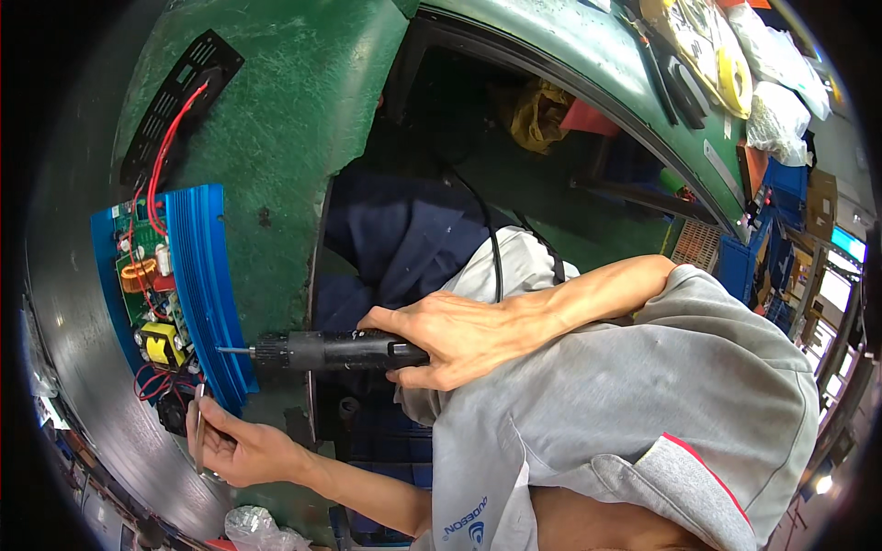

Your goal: Assembling electronic components and wiring onto a circuit board within a metal chassis using an electric screwdriver on an assembly line.

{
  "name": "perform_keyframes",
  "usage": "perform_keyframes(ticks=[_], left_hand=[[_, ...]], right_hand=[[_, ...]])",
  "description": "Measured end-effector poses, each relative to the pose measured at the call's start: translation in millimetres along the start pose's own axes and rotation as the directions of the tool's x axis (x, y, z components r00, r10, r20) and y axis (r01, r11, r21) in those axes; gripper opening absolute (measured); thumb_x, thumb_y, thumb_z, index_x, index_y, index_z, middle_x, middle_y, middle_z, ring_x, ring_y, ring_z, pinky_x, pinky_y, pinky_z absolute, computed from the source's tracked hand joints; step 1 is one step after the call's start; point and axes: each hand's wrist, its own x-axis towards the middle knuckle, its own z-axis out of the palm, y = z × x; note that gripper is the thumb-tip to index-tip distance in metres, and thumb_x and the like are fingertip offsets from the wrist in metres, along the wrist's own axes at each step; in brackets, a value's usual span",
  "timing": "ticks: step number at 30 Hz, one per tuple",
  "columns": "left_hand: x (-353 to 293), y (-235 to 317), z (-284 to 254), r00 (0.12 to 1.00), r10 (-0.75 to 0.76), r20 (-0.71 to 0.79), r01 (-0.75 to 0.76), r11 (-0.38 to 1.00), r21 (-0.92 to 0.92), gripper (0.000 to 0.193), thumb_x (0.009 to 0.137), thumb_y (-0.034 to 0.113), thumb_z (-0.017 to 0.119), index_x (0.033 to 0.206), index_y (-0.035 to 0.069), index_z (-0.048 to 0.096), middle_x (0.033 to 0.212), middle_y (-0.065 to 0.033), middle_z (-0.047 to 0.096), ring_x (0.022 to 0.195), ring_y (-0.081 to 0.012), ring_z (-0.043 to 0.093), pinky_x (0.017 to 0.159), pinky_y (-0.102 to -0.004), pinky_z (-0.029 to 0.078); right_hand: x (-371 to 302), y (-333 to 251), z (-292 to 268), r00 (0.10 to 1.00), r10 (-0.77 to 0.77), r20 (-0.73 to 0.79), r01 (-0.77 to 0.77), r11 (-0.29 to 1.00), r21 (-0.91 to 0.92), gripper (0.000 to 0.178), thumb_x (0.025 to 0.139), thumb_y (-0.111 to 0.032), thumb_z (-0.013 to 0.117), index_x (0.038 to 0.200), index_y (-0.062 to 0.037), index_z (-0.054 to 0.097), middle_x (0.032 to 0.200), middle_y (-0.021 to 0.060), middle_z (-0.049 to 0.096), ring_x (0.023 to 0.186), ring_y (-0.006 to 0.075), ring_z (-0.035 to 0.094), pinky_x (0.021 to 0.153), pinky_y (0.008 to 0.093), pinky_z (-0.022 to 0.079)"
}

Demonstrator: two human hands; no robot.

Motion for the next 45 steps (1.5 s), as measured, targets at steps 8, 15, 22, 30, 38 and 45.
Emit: perform_keyframes(ticks=[8,15,22,30,38,45], left_hand=[[2,4,1,0.995,-0.071,-0.074,0.068,0.997,-0.046,0.020,0.099,0.009,0.065,0.099,-0.010,0.060,0.106,-0.0195,0.071,0.089,-0.0239,0.073,0.081,-0.0313,0.062],[-5,9,2,0.991,-0.136,-0.015,0.134,0.986,-0.100,0.011,0.097,0.001,0.065,0.100,-0.008,0.060,0.102,-0.0167,0.067,0.087,-0.0232,0.067,0.079,-0.0327,0.055],[-1,8,-1,0.994,-0.098,-0.043,0.085,0.966,-0.246,0.011,0.093,-0.005,0.066,0.102,-0.007,0.059,0.093,-0.0176,0.069,0.079,-0.0281,0.066,0.071,-0.0354,0.056],[9,2,-5,1.000,0.012,-0.001,-0.011,0.949,-0.316,0.016,0.092,-0.005,0.069,0.104,-0.006,0.059,0.094,-0.0175,0.071,0.081,-0.0290,0.069,0.070,-0.0347,0.058],[15,3,-12,0.993,0.033,0.115,0.012,0.930,-0.368,0.008,0.098,-0.003,0.057,0.104,-0.008,0.058,0.098,-0.0211,0.069,0.087,-0.0289,0.067,0.077,-0.0359,0.057],[35,27,-39,0.949,0.003,0.315,0.020,0.997,-0.071,0.020,0.095,-0.003,0.055,0.112,-0.002,0.066,0.103,-0.0171,0.064,0.091,-0.0291,0.063,0.075,-0.0404,0.052]], right_hand=[[13,-13,-27,0.888,0.294,0.355,-0.429,0.809,0.401,0.074,0.106,-0.064,0.022,0.108,-0.0024,0.062,0.077,0.0054,0.063,0.083,0.0176,0.060,0.078,0.0355,0.047],[12,-2,-27,0.858,0.260,0.444,-0.494,0.658,0.568,0.074,0.106,-0.062,0.026,0.122,-0.0029,0.067,0.071,-0.0012,0.061,0.061,0.0075,0.052,0.057,0.0252,0.043],[14,-16,-36,0.771,0.291,0.566,-0.622,0.532,0.575,0.083,0.104,-0.067,0.021,0.136,0.0009,0.056,0.074,0.0046,0.061,0.062,0.0118,0.054,0.056,0.0268,0.044],[14,-12,-31,0.786,0.278,0.552,-0.612,0.478,0.630,0.095,0.099,-0.075,0.023,0.139,0.0062,0.052,0.075,0.0091,0.062,0.064,0.0146,0.054,0.059,0.0276,0.043],[11,-22,-37,0.826,0.242,0.508,-0.528,0.648,0.550,0.066,0.095,-0.053,0.060,0.135,-0.0007,0.058,0.075,0.0017,0.058,0.073,0.0099,0.054,0.067,0.0264,0.041],[6,-47,-27,0.864,0.400,0.306,-0.471,0.856,0.213,0.041,0.102,-0.039,0.059,0.120,-0.0021,0.056,0.086,0.0034,0.062,0.083,0.0132,0.057,0.076,0.0303,0.047]])
